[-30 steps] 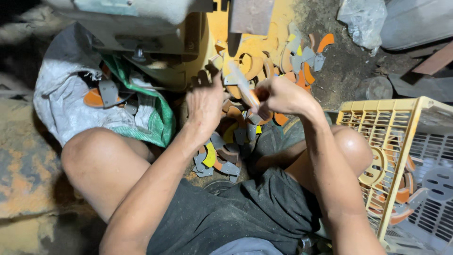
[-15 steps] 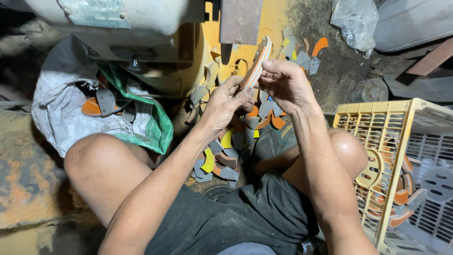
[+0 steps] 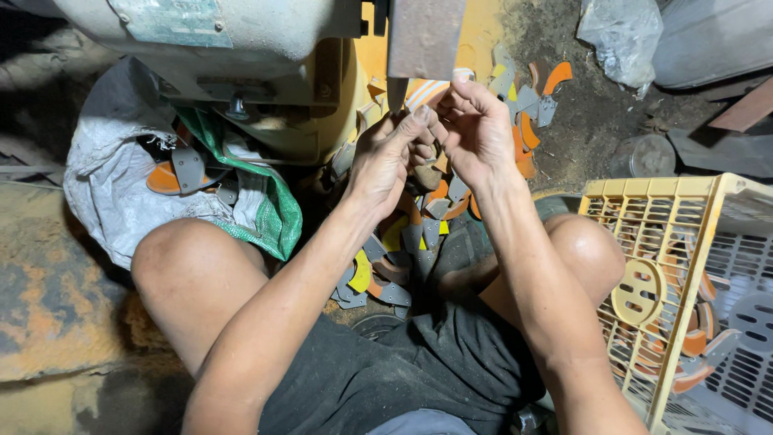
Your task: The person sits on the floor and repeatedly presses small orange and grey shoe sole pieces against a grinding wheel to smooth their edges. The person handles the pieces one at a time, turning them over as needed, and places finished pieces into a nearby yellow crate.
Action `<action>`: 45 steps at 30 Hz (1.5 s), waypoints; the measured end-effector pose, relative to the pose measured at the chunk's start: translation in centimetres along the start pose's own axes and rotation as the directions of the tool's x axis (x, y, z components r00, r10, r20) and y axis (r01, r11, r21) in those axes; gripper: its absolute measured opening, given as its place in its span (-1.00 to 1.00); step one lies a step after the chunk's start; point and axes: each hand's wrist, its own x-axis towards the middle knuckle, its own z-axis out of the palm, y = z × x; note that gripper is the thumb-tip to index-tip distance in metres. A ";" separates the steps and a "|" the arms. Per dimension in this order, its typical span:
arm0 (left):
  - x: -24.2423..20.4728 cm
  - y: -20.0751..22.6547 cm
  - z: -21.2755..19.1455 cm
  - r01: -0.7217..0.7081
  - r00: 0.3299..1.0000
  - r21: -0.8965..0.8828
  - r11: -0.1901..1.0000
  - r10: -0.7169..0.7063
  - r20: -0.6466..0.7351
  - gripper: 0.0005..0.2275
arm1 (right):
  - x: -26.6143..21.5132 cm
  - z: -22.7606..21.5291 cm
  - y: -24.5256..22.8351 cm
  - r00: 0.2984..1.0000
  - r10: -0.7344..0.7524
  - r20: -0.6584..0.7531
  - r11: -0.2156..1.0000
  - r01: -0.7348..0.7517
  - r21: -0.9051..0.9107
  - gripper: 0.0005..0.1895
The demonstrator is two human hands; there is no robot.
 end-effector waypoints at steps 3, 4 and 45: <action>0.2 0.4 0.2 -0.008 1.000 -0.006 1.000 0.008 -0.029 -0.63 | 0.7 0.0 0.3 0.999 -0.008 0.031 0.999 0.006 0.048 -0.84; 0.1 0.5 0.3 -0.018 0.999 -0.006 1.000 0.018 -0.031 -0.63 | 0.8 -0.1 0.4 1.000 -0.014 0.020 0.999 0.013 0.046 -0.84; 1.6 -1.8 -0.1 0.013 0.999 -0.226 0.974 -0.006 0.034 -0.64 | 1.5 2.9 -1.4 0.942 -0.278 0.188 0.854 0.332 -0.400 -0.80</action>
